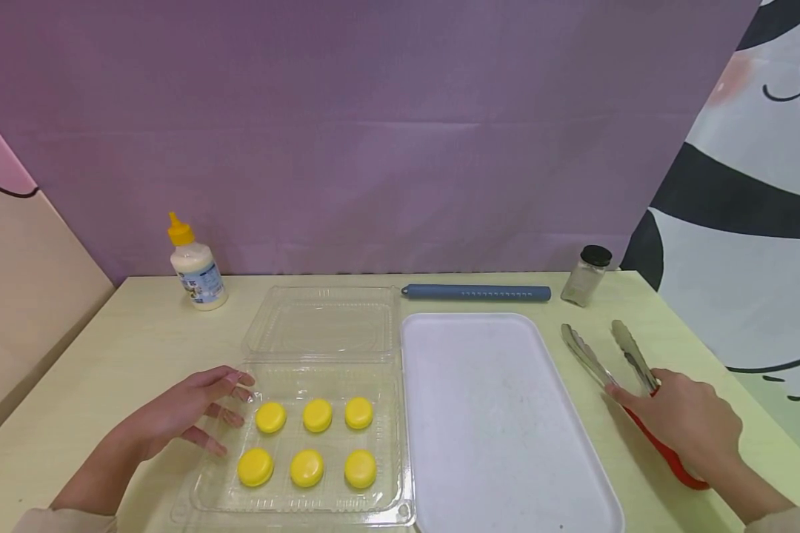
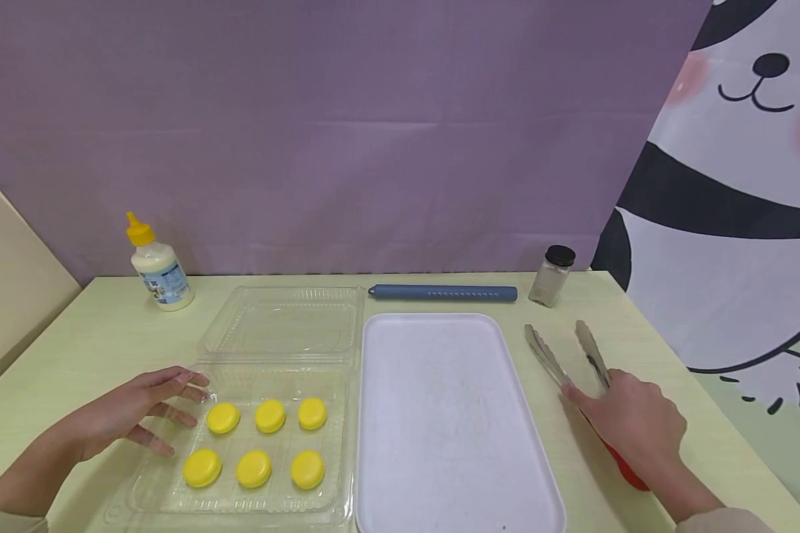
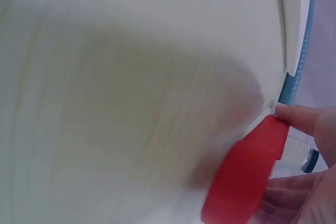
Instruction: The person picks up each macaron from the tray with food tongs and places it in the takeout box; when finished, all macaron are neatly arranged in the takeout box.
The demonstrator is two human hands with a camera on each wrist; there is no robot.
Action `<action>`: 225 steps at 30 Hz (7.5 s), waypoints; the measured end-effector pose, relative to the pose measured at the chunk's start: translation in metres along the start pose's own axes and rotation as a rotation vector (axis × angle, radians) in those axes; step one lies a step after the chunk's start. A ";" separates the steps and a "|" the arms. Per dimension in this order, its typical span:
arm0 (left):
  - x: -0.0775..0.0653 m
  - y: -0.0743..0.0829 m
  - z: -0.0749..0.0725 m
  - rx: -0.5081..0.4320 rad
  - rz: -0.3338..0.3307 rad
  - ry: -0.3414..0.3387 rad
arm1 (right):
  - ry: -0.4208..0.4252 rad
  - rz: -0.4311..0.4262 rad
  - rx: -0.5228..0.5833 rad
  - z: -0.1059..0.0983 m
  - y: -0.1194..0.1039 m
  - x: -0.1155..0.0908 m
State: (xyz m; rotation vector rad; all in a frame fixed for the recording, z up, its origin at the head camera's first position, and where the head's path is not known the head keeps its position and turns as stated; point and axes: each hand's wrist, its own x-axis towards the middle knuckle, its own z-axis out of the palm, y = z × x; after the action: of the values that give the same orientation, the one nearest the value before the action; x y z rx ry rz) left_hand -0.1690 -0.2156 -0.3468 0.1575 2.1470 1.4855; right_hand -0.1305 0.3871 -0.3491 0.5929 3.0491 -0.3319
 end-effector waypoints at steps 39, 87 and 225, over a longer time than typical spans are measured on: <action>-0.002 -0.001 -0.001 0.004 0.002 0.006 | 0.094 -0.334 0.040 -0.027 -0.063 0.001; -0.012 -0.006 -0.002 -0.077 0.055 0.004 | -0.428 -0.321 0.733 0.047 -0.273 0.045; -0.020 -0.012 -0.005 -0.007 0.014 0.056 | -0.813 -0.575 1.008 0.051 -0.185 -0.106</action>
State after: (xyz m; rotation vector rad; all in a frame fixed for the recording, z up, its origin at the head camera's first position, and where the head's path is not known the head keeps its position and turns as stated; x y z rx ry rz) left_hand -0.1522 -0.2320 -0.3495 0.1303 2.1889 1.5215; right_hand -0.1019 0.1698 -0.3547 -0.4051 2.0064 -1.6441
